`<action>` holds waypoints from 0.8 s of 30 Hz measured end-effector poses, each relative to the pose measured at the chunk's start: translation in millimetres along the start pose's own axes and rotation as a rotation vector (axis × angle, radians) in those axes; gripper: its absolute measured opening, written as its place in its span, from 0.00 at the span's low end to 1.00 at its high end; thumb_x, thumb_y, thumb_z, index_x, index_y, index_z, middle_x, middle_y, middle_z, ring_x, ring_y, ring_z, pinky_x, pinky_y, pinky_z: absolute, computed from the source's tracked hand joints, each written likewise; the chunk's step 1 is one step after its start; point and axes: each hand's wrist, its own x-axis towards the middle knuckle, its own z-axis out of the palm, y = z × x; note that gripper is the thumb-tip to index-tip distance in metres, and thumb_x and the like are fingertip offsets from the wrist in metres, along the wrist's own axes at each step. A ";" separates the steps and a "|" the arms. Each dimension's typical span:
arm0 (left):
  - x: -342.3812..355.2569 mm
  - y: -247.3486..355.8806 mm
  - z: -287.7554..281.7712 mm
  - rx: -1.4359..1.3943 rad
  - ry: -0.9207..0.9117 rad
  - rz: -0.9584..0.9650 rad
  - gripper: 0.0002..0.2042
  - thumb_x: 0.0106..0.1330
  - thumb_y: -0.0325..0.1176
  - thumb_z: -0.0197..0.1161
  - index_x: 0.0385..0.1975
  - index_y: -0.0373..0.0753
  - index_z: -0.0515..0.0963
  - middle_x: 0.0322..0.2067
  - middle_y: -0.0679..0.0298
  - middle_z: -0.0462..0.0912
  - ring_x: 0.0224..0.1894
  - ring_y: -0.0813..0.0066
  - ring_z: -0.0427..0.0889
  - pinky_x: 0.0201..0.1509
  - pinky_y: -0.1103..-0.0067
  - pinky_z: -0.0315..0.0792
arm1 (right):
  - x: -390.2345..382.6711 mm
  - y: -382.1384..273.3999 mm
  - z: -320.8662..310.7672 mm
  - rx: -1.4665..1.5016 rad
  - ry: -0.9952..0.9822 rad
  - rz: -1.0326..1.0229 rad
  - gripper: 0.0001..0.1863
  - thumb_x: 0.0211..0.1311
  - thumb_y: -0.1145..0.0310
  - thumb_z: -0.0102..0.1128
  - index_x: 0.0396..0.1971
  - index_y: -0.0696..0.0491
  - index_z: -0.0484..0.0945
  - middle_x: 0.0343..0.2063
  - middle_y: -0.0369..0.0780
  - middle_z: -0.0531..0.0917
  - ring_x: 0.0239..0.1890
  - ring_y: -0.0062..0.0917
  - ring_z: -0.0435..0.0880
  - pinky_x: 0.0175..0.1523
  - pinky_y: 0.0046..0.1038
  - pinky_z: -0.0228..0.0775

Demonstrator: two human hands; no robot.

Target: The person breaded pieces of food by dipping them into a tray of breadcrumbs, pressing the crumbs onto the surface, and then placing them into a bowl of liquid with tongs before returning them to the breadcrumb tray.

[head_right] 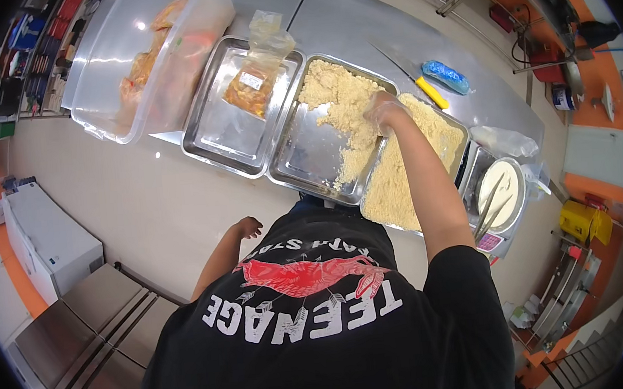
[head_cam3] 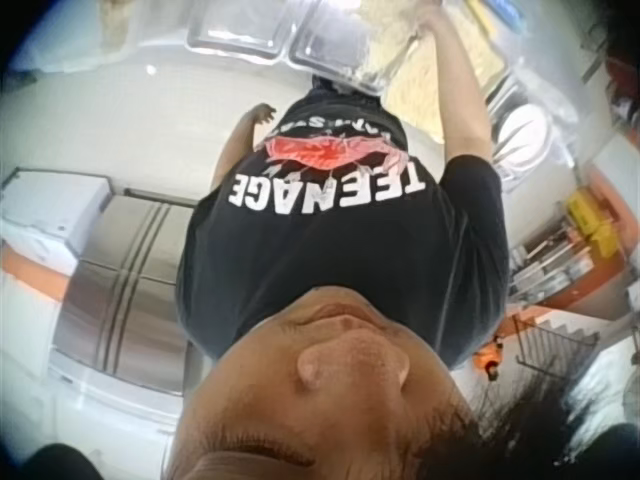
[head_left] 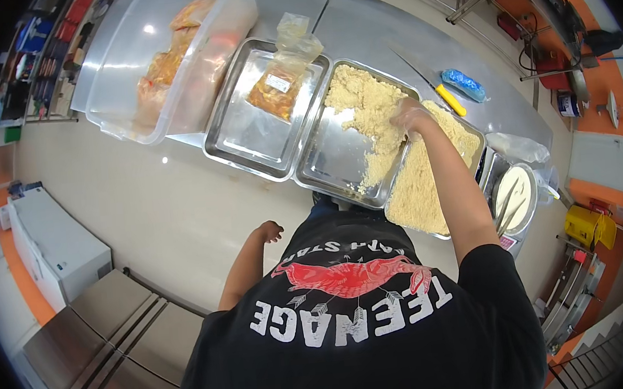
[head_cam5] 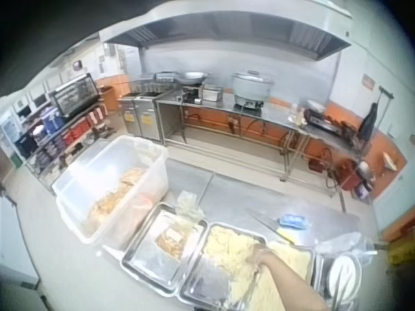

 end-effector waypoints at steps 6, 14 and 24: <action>1.9 0.3 4.3 -0.008 -0.011 -0.006 0.18 0.62 0.41 0.48 0.49 0.40 0.71 0.43 0.58 0.80 0.40 0.65 0.81 0.36 0.70 0.75 | 4.5 19.9 14.3 0.112 0.336 0.228 0.20 0.44 0.65 0.56 0.40 0.56 0.76 0.40 0.52 0.78 0.45 0.40 0.78 0.48 0.34 0.70; 11.6 15.3 2.2 0.083 -0.043 0.003 0.18 0.62 0.41 0.48 0.48 0.41 0.72 0.41 0.59 0.81 0.38 0.66 0.81 0.34 0.72 0.75 | -1.5 -20.1 91.8 0.154 0.206 0.213 0.14 0.52 0.63 0.51 0.32 0.58 0.79 0.36 0.51 0.80 0.43 0.39 0.78 0.48 0.33 0.70; -1.9 34.7 -32.9 0.261 -0.060 0.091 0.18 0.63 0.37 0.45 0.51 0.39 0.70 0.41 0.59 0.80 0.34 0.68 0.82 0.29 0.74 0.75 | 15.1 -49.3 69.8 0.255 0.384 0.205 0.15 0.55 0.63 0.49 0.33 0.55 0.81 0.37 0.46 0.81 0.42 0.36 0.80 0.45 0.34 0.73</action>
